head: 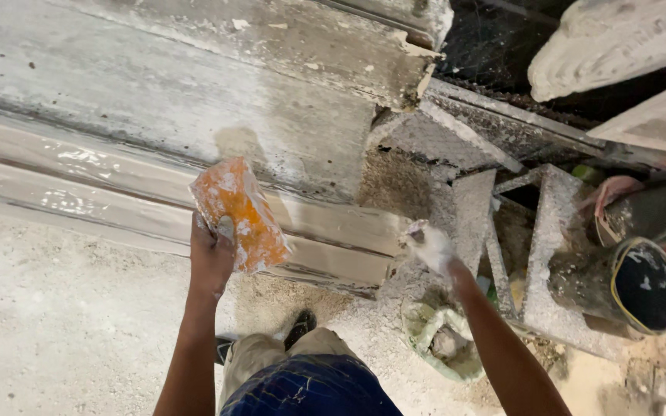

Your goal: The person mixes a white paste in a bucket, then repeatedly scoops and spreads it onto a long metal mold using a trowel and a sponge. The person smooths the surface and occasionally scrapes excess material back into the bucket.

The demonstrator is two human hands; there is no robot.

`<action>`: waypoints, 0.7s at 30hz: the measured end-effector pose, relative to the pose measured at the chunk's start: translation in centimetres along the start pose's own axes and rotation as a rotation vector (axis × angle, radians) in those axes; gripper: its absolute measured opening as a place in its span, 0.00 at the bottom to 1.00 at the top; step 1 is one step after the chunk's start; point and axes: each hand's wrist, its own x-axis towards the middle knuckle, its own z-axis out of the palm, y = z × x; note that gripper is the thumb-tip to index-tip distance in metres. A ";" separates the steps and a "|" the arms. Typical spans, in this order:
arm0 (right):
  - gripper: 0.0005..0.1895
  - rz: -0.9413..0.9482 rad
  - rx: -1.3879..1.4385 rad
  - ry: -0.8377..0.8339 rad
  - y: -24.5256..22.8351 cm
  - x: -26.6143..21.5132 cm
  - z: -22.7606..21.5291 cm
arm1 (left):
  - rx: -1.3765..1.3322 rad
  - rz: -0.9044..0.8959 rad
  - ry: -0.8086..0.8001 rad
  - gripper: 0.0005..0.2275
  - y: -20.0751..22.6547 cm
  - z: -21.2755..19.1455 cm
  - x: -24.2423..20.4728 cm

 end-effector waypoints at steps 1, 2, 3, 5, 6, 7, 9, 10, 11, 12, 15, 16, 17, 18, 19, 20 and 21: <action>0.21 -0.021 0.604 -0.119 -0.4 -0.3 0.0 | -0.007 -0.043 -0.001 0.20 -0.2 0.2 0.1; 0.21 -0.044 1.207 -0.232 -0.9 -0.3 0.2 | -0.009 -0.073 0.003 0.18 -0.4 0.6 0.1; 0.22 -0.071 1.810 -0.341 -1.2 -0.4 0.5 | -0.010 -0.104 0.006 0.17 -0.6 1.0 0.2; 0.21 -0.109 0.897 -0.060 -2.1 -0.4 1.7 | -0.001 -0.081 -0.012 0.17 -0.6 1.8 0.4; 0.21 -0.119 0.436 0.068 -2.4 -0.2 2.3 | 0.005 -0.028 -0.036 0.18 -0.6 2.2 0.5; 0.21 -0.173 0.431 0.110 -2.6 -0.1 2.7 | 0.012 0.025 -0.060 0.19 -0.5 2.6 0.6; 0.20 -0.289 0.413 0.186 -3.4 0.0 3.7 | 0.001 -0.004 -0.073 0.19 -0.2 3.1 0.5; 0.18 -0.278 0.444 0.238 -3.4 0.2 3.9 | -0.005 -0.018 -0.080 0.19 0.0 3.3 0.4; 0.17 -0.266 0.474 0.289 -3.3 0.3 3.7 | -0.002 -0.043 -0.076 0.19 0.1 3.4 0.3; 0.15 -0.254 0.501 0.338 -3.1 0.3 3.3 | 0.000 -0.068 -0.069 0.19 0.3 3.5 0.2; 0.13 -1.309 1.549 -0.321 -1.2 0.9 0.0 | -0.023 -0.071 -0.064 0.19 0.9 3.2 -0.2; 0.08 -1.278 1.536 -0.095 0.1 0.5 -1.3 | -0.037 -0.062 -0.069 0.18 1.1 3.1 -0.2; 0.12 -1.238 1.512 0.127 0.7 0.3 -2.1 | -0.022 -0.056 -0.064 0.18 1.2 3.0 -0.3; 0.11 -1.057 1.307 0.369 1.6 -0.4 -2.8 | -0.006 -0.047 -0.058 0.18 1.3 2.9 -0.2; 0.10 -0.868 1.089 0.590 2.6 -1.4 -3.8 | 0.010 -0.039 -0.052 0.18 1.3 2.9 -0.2; 0.08 -0.850 1.072 0.540 3.3 -2.1 -5.3 | 0.017 -0.045 -0.050 0.18 1.3 2.9 -0.2; 0.10 -0.832 1.054 0.491 3.9 -2.7 -6.7 | 0.023 -0.051 -0.047 0.18 1.4 2.9 -0.1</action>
